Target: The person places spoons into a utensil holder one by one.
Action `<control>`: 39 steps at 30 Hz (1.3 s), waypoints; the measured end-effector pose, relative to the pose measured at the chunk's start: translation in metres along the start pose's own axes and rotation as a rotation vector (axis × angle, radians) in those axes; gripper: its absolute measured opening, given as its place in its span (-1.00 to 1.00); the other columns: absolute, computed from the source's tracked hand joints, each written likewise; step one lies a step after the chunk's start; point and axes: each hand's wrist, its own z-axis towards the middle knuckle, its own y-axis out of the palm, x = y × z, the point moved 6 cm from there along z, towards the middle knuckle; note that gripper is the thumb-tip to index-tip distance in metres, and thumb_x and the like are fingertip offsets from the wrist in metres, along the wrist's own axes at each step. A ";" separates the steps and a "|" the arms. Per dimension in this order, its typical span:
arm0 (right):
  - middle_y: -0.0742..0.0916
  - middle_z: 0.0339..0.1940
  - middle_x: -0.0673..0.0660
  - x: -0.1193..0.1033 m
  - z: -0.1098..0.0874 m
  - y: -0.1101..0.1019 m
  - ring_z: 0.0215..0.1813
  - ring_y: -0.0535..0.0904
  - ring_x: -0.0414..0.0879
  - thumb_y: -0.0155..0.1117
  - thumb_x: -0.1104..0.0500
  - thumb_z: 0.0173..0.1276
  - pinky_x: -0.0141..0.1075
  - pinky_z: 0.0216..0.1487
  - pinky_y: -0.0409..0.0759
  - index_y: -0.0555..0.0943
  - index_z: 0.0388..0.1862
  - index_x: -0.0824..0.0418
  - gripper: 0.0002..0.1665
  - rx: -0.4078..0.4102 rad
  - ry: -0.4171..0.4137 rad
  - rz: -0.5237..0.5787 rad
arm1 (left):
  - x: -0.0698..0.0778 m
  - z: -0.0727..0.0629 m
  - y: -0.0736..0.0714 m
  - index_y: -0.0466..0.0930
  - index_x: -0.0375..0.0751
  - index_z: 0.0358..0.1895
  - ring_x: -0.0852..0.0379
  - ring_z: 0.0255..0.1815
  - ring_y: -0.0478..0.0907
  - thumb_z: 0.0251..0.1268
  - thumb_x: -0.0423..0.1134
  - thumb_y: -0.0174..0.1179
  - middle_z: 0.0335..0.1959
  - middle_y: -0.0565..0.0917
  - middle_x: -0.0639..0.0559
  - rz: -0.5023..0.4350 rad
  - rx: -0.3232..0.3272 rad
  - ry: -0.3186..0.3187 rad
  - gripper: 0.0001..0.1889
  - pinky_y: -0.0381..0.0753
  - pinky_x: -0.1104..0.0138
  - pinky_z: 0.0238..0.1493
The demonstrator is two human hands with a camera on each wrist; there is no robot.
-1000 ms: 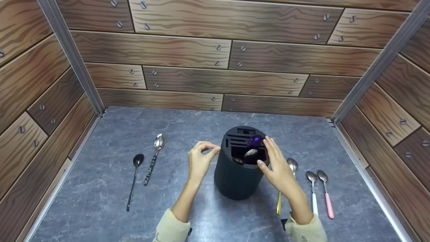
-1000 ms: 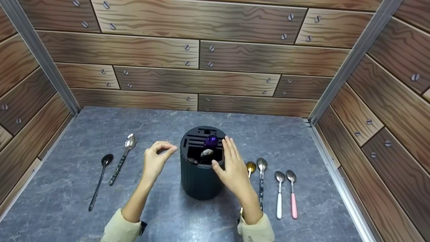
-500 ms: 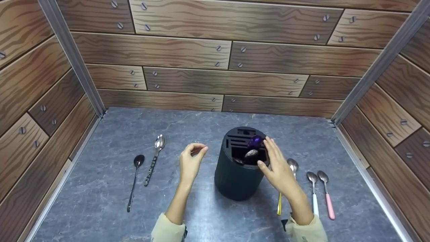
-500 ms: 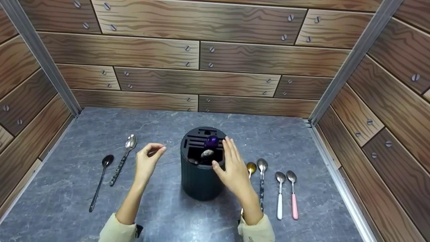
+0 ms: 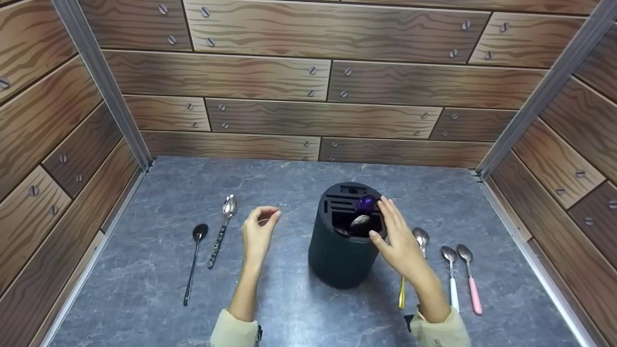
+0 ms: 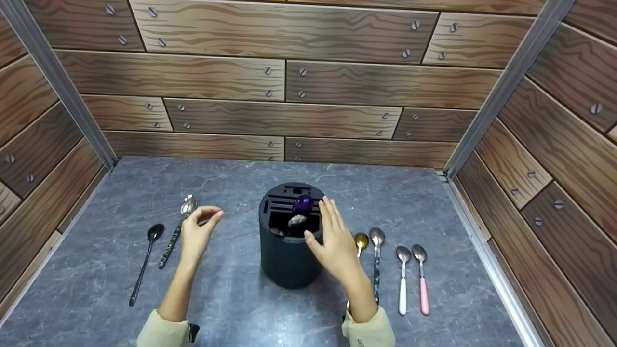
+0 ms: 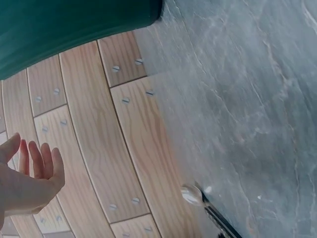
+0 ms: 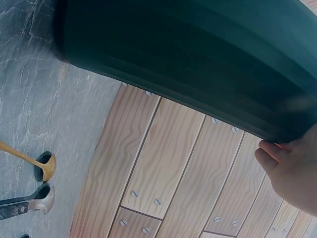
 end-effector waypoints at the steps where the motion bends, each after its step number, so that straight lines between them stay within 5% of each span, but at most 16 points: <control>1: 0.18 0.42 0.22 0.000 0.000 0.000 0.42 -0.03 0.09 0.12 0.07 0.30 0.10 0.27 0.05 0.13 0.38 0.38 -0.23 0.001 -0.002 -0.001 | -0.001 0.000 -0.001 0.63 -0.33 -0.36 0.01 -0.30 0.58 0.07 -0.38 0.31 -0.36 0.63 -0.08 0.010 0.002 -0.006 -0.90 0.55 0.23 -0.18; 16: 0.18 0.42 0.21 0.001 0.000 -0.001 0.42 -0.03 0.09 0.12 0.07 0.30 0.07 0.28 0.04 0.13 0.38 0.38 -0.23 -0.003 0.006 -0.002 | -0.015 0.010 -0.037 0.61 -0.39 -0.36 -0.03 -0.33 0.57 0.03 -0.43 0.31 -0.39 0.62 -0.14 0.126 0.140 0.003 -0.89 0.56 0.22 -0.22; 29: 0.18 0.42 0.22 0.001 0.000 -0.001 0.42 -0.05 0.06 0.09 0.05 0.31 0.08 0.28 0.04 0.12 0.38 0.38 -0.23 -0.012 0.011 0.006 | -0.054 0.012 -0.053 0.62 -0.35 -0.28 -0.08 -0.27 0.57 0.08 -0.35 0.30 -0.30 0.63 -0.18 0.276 0.153 -0.107 -0.84 0.47 0.13 -0.16; 39: 0.19 0.41 0.24 0.000 0.000 -0.002 0.41 -0.01 0.12 0.10 0.05 0.31 0.10 0.27 0.05 0.14 0.37 0.39 -0.23 -0.002 0.001 -0.005 | -0.084 0.016 -0.065 0.60 -0.30 -0.07 -0.24 0.00 0.41 0.10 -0.26 0.27 -0.03 0.53 -0.27 0.525 0.117 -0.261 -0.68 0.36 -0.03 -0.05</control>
